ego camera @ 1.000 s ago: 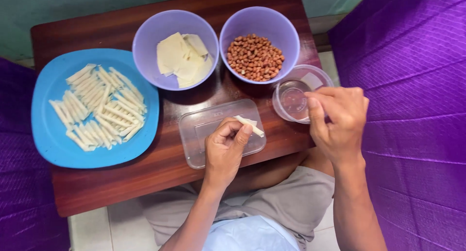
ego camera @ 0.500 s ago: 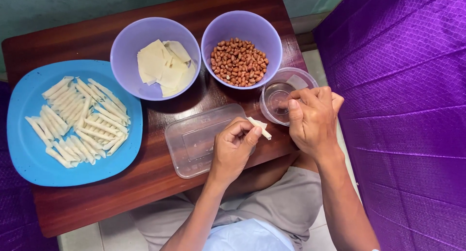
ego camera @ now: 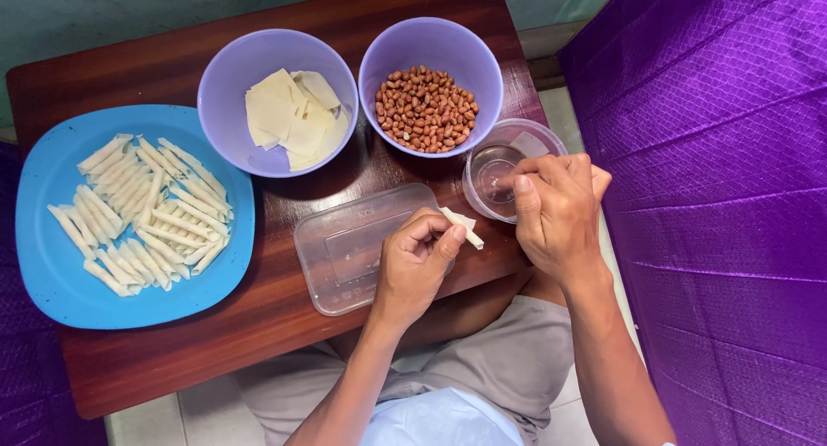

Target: The person is manually wrapping individual peanuts in small squares of dough, rolling them, and sealing them with water to prepare snacks.

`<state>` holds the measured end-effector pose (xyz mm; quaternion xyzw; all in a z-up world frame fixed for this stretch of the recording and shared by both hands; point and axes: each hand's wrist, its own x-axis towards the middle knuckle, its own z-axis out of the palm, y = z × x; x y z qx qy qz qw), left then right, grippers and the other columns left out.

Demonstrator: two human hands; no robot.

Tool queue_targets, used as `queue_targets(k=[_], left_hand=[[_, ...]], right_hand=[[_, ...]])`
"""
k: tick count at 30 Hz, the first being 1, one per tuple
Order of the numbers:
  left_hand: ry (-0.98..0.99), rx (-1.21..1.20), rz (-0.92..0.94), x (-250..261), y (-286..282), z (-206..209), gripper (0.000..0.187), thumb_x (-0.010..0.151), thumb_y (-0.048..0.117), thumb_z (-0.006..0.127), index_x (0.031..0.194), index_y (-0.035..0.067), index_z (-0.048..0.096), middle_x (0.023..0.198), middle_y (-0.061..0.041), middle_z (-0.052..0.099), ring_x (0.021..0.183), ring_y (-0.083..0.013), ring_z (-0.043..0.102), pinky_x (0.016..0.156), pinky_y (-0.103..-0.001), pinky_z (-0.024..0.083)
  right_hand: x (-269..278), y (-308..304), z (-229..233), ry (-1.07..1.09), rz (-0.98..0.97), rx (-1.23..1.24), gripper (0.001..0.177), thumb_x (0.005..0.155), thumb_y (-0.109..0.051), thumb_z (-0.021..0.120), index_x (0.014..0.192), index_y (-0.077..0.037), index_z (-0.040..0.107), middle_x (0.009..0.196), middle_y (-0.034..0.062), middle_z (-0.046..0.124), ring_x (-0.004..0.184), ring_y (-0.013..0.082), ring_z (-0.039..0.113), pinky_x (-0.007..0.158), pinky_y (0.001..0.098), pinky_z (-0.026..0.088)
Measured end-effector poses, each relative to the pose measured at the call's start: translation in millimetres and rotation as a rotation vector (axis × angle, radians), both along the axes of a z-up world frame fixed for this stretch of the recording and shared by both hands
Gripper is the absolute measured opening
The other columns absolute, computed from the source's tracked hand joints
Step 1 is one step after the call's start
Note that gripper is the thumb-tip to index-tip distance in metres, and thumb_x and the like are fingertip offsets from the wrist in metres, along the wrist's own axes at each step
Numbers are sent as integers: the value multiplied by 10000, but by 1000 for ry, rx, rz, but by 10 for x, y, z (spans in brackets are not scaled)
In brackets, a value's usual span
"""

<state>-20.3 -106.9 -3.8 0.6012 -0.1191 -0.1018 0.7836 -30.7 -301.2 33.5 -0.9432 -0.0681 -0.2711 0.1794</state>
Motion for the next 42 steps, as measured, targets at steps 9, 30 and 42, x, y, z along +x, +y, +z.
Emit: queue_targets(k=[9,30,42], left_hand=[[4,-6,12,-1,-11,-13,191,963,146,726,837,2,732,740,-79,596,688,-74,521,609,-224,487],[-38,53,16,-12,-7,-58,206,971,173,719,829,26,737,731,-67,596,683,-79,520,605,-240,478],[-54,69,14,-5,-5,-70,204,971,180,716,832,33,741,729,-69,608,675,-85,546,604,-237,490]], right_hand=[[-177,159,192,-22,95,129,332,1080,-351,501,918,-243,769,975,-34,677,960,215,544,937,390,306],[-293,212,201,-133,187,183,365,1047,-415,505,899,-220,776,1064,-2,705,1028,253,531,1028,398,285],[-307,234,157,-127,163,60,379,1072,-400,428,990,-270,775,1127,-24,683,1022,231,508,985,420,254]])
